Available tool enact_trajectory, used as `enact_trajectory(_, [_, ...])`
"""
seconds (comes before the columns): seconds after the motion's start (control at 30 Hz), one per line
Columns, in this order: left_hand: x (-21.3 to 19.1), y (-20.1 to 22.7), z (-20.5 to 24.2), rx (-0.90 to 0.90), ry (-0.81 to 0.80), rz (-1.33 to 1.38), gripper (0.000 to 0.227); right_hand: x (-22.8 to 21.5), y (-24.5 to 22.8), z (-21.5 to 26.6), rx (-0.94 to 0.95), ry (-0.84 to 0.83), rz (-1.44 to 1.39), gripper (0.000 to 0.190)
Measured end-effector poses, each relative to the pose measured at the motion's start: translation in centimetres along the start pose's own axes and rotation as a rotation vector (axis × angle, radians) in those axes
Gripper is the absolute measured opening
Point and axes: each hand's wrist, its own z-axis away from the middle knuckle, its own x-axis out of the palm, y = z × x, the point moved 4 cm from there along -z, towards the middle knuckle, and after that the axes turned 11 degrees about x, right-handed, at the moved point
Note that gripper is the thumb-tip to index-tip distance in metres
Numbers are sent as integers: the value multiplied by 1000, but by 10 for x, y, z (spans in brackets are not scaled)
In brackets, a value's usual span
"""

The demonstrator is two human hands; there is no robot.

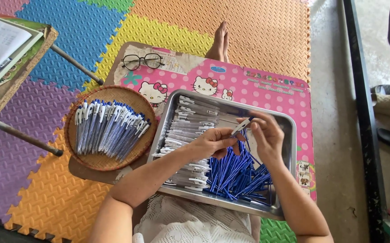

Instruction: Assembling ballpoint pens by inserting ink refills into pen bodies and attaching caps.

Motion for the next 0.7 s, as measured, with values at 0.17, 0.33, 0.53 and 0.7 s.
enact_trajectory(0.17, [-5, 10, -3, 62, 35, 27, 17, 10, 4, 4, -18, -65, 44, 43])
enact_trajectory(0.33, [-5, 6, -3, 126, 87, -29, 17, 13, 5, 0, -31, -87, 112, 45])
enact_trajectory(0.53, [-9, -15, -8, 216, 90, -15, 26, 19, -17, -3, 13, -85, -64, 43])
enact_trajectory(0.7, [-1, -21, -6, 173, 45, 59, 19, 8, -3, 3, 58, 36, -130, 31])
